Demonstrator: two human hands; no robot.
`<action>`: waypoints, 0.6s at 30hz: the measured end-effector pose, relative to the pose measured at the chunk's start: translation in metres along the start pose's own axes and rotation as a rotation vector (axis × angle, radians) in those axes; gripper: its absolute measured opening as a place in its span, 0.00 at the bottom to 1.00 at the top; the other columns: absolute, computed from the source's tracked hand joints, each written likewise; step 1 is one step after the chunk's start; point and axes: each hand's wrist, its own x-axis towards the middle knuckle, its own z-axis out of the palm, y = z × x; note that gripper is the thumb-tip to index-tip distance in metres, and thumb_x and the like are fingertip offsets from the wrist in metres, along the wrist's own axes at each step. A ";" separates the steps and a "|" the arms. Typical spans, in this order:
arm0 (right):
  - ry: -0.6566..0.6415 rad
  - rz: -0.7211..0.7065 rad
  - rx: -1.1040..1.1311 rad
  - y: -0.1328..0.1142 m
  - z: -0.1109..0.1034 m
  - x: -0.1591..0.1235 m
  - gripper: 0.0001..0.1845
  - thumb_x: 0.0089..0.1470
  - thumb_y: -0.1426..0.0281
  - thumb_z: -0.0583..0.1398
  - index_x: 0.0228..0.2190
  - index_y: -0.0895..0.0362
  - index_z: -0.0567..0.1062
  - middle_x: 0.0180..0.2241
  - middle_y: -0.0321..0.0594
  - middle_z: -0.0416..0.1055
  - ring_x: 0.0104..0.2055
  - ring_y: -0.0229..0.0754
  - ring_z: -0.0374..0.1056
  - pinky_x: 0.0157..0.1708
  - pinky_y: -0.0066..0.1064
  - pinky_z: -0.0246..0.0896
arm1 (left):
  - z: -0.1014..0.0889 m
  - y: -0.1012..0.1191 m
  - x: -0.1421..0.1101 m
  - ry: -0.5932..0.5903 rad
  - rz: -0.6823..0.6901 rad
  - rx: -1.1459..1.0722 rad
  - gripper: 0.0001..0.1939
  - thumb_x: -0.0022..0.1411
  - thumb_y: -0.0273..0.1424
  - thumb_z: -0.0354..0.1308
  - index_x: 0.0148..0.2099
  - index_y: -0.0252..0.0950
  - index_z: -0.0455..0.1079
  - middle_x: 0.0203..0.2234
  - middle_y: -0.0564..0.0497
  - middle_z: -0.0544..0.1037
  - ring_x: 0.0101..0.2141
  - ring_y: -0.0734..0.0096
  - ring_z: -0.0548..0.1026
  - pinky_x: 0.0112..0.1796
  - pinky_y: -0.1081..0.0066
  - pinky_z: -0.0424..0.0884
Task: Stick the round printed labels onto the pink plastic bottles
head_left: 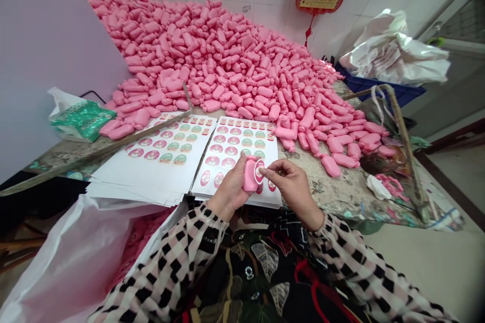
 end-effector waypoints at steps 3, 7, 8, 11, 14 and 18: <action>-0.019 -0.017 -0.036 0.003 0.003 -0.002 0.15 0.42 0.58 0.65 0.24 0.56 0.72 0.22 0.34 0.69 0.20 0.34 0.61 0.21 0.27 0.55 | 0.000 -0.002 -0.001 0.022 -0.013 -0.020 0.25 0.58 0.52 0.48 0.44 0.36 0.68 0.25 0.52 0.69 0.21 0.73 0.69 0.20 0.72 0.67; -0.006 -0.049 -0.120 0.006 0.005 -0.004 0.14 0.43 0.58 0.64 0.24 0.56 0.73 0.23 0.35 0.70 0.23 0.35 0.63 0.23 0.27 0.56 | 0.001 -0.003 -0.002 0.034 -0.025 -0.011 0.29 0.58 0.53 0.47 0.46 0.34 0.68 0.22 0.52 0.68 0.20 0.73 0.68 0.20 0.73 0.65; 0.005 -0.064 -0.147 0.007 0.006 -0.004 0.13 0.44 0.58 0.64 0.24 0.56 0.73 0.24 0.35 0.71 0.24 0.36 0.64 0.24 0.27 0.56 | 0.002 -0.002 -0.002 0.040 -0.025 -0.008 0.29 0.57 0.54 0.47 0.46 0.34 0.68 0.22 0.52 0.68 0.20 0.73 0.68 0.19 0.73 0.65; 0.018 -0.096 -0.196 0.010 0.008 -0.005 0.13 0.45 0.58 0.63 0.25 0.55 0.74 0.26 0.36 0.72 0.26 0.37 0.65 0.26 0.28 0.58 | 0.003 -0.002 -0.003 0.054 -0.020 -0.002 0.30 0.57 0.54 0.46 0.46 0.34 0.68 0.23 0.51 0.69 0.20 0.73 0.68 0.19 0.73 0.64; 0.014 -0.102 -0.213 0.012 0.009 -0.005 0.13 0.46 0.57 0.62 0.25 0.55 0.74 0.26 0.36 0.72 0.27 0.37 0.65 0.28 0.29 0.59 | 0.003 -0.002 -0.002 0.052 -0.010 0.006 0.30 0.57 0.55 0.46 0.46 0.34 0.68 0.24 0.51 0.69 0.20 0.74 0.68 0.19 0.74 0.64; 0.013 -0.100 -0.208 0.013 0.010 -0.005 0.13 0.46 0.57 0.62 0.25 0.55 0.74 0.26 0.36 0.72 0.26 0.37 0.66 0.27 0.29 0.59 | 0.002 -0.003 -0.001 0.044 0.006 0.014 0.31 0.56 0.55 0.46 0.46 0.33 0.68 0.23 0.52 0.68 0.20 0.74 0.67 0.19 0.74 0.64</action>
